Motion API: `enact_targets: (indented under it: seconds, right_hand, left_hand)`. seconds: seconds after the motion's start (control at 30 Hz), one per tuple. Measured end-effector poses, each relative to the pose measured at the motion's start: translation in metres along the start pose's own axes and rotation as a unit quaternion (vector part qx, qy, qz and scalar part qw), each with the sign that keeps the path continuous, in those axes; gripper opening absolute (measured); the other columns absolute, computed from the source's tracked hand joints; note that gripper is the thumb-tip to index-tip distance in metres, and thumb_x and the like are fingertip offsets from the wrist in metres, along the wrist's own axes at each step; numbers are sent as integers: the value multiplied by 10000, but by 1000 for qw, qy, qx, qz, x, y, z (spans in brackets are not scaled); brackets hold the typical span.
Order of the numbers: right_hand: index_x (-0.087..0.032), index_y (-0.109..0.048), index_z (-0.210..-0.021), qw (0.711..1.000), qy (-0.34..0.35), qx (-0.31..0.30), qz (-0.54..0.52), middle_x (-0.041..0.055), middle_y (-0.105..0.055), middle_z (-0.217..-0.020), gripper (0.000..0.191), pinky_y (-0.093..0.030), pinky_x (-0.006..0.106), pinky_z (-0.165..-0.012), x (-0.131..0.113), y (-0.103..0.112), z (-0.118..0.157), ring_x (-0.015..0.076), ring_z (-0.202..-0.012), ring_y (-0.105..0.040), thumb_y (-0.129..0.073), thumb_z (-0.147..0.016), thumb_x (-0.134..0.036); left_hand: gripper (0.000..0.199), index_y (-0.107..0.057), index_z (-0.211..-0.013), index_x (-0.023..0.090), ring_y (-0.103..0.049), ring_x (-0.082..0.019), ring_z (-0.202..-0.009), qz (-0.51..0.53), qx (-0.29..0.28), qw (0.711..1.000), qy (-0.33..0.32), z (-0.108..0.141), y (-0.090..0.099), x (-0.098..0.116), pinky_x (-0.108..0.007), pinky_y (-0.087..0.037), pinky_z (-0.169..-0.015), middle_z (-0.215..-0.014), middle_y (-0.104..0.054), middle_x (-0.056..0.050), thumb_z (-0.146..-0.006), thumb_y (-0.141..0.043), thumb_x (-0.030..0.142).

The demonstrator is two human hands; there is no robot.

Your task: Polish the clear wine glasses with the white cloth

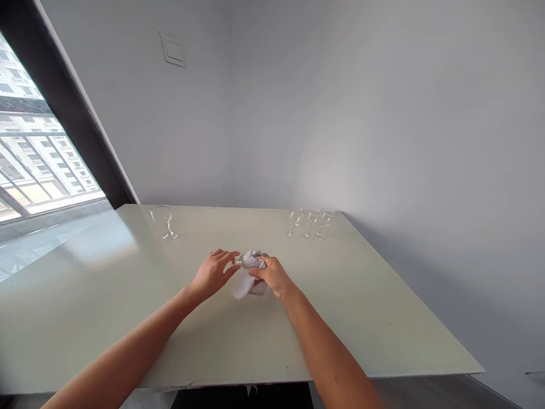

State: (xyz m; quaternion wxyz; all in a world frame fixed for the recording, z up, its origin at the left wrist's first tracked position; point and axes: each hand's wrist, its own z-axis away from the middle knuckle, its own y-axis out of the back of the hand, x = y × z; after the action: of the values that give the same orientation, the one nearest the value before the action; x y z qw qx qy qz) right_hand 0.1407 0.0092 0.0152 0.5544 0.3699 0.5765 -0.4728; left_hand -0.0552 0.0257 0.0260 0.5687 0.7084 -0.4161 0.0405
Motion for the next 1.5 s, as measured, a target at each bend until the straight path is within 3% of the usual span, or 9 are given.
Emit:
enact_targets:
  seconds: [0.2,0.4,0.6,0.77,0.97,1.07,1.2,1.4,1.5]
  right_hand:
    - [-187,-624,-970,998,18,-53,13,8,-619,-785,339,-475,287,-647,8,-8,0,140,-686,-569,-676,-652,-294]
    - [-230,-669,-919,937,157,-127,285,8,-656,-909,271,-427,328,-818,3,5,-3,178,-887,-578,-511,-729,-119]
    - [-246,-681,-859,841,284,101,450,21,-678,-871,371,-425,348,-790,-1,31,-13,198,-863,-579,-434,-674,-39]
    - [-256,-560,-1130,811,295,290,413,34,-618,-1077,400,-426,346,-811,-7,36,-4,202,-945,-548,-394,-780,-156]
    - [-267,-484,-1227,725,367,26,583,27,-554,-1191,396,-168,470,-1033,-3,-19,7,253,-1184,-372,-456,-835,-311]
    - [-296,-543,-1157,703,368,47,607,2,-581,-1154,338,-143,490,-1033,-1,-35,7,260,-1172,-366,-443,-840,-235]
    - [-272,-609,-1039,750,329,124,561,20,-586,-1135,279,-313,415,-939,-4,-32,5,235,-1062,-448,-436,-831,-204]
    - [-205,-642,-881,941,163,137,264,41,-631,-869,267,-426,285,-703,-3,-4,-10,162,-793,-554,-424,-815,-343]
    - [-192,-620,-784,984,91,137,62,12,-598,-736,263,-418,238,-578,7,2,-17,123,-646,-534,-475,-773,-411]
  left_hand:
    - [324,-593,-993,210,-493,-172,-697,-114,24,987,-114,1,-2,-14,-305,-348,-694,-693,-601,-48,-797,-472,439]
    - [429,-604,-696,166,-371,-76,-472,213,-223,949,67,0,3,-21,-207,-280,-480,-517,-455,27,-732,-464,570]
    - [424,-599,-839,136,-369,-62,-448,413,-279,853,156,-2,7,-17,-198,-298,-456,-536,-417,38,-720,-500,530]
    - [353,-571,-730,149,-380,-68,-473,350,-154,896,226,-6,2,-26,-193,-308,-457,-555,-429,35,-695,-521,497]
    - [144,-537,-596,151,-412,-91,-488,72,-89,979,166,-3,-10,-26,-212,-285,-480,-530,-484,13,-673,-517,272]
    - [128,-494,-522,154,-432,-101,-497,-67,-44,995,58,2,-17,-19,-224,-260,-490,-536,-515,-12,-649,-486,146]
    - [186,-531,-563,162,-469,-110,-501,-117,-4,993,-32,7,-23,-13,-226,-266,-499,-554,-545,-30,-735,-463,181]
    - [429,-468,-1176,238,-516,-116,-572,-113,-17,993,-37,10,-28,-8,-210,-322,-541,-624,-585,31,-758,-545,291]
    - [483,-409,-1238,280,-525,-109,-606,-89,-23,996,-2,12,-35,-6,-202,-341,-567,-667,-593,42,-770,-526,263]
